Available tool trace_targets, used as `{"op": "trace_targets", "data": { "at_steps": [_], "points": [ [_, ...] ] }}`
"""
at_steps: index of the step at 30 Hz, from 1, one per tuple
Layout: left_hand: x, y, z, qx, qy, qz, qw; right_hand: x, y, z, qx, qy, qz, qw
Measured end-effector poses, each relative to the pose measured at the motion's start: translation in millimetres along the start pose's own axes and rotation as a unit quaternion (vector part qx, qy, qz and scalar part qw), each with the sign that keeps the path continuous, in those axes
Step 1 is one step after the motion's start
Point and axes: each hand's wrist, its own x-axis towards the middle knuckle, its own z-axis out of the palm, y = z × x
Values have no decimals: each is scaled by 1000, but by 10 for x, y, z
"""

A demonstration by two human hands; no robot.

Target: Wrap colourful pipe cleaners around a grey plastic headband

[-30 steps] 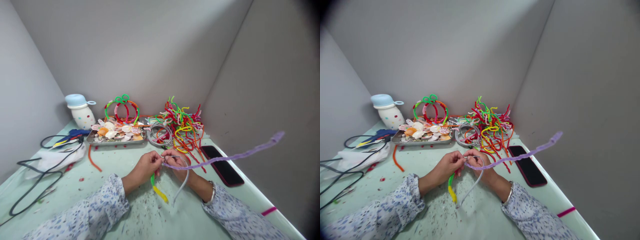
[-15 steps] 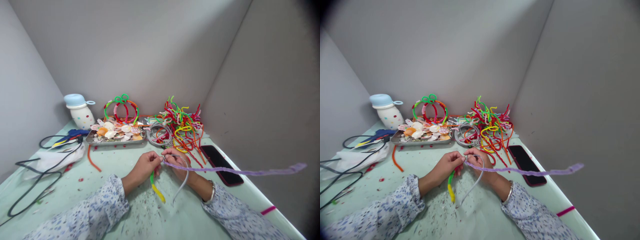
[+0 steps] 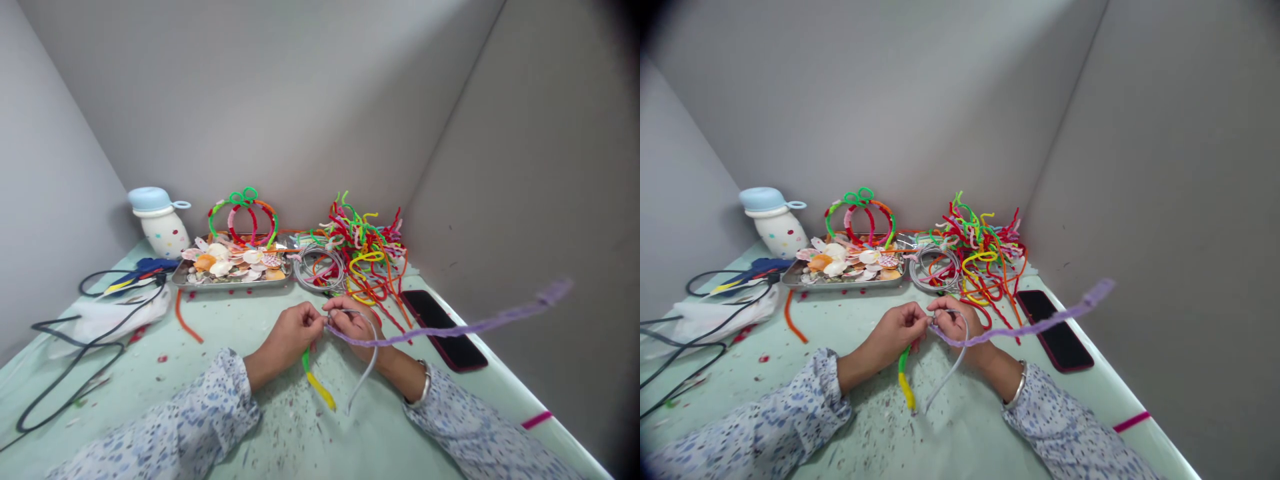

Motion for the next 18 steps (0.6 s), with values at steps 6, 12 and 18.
{"op": "trace_targets", "data": {
  "at_steps": [6, 12, 18],
  "points": [
    [-5, 29, 1, 48, 23, 15, 998, 13, 22, -6, -40, 3, -25, 999],
    [-29, 62, -12, 55, 30, 24, 998, 22, 26, -10, -47, 9, -31, 998],
    [-53, 78, -17, 62, 32, 44, 997, 25, 14, -20, -44, 3, -33, 998]
  ]
}}
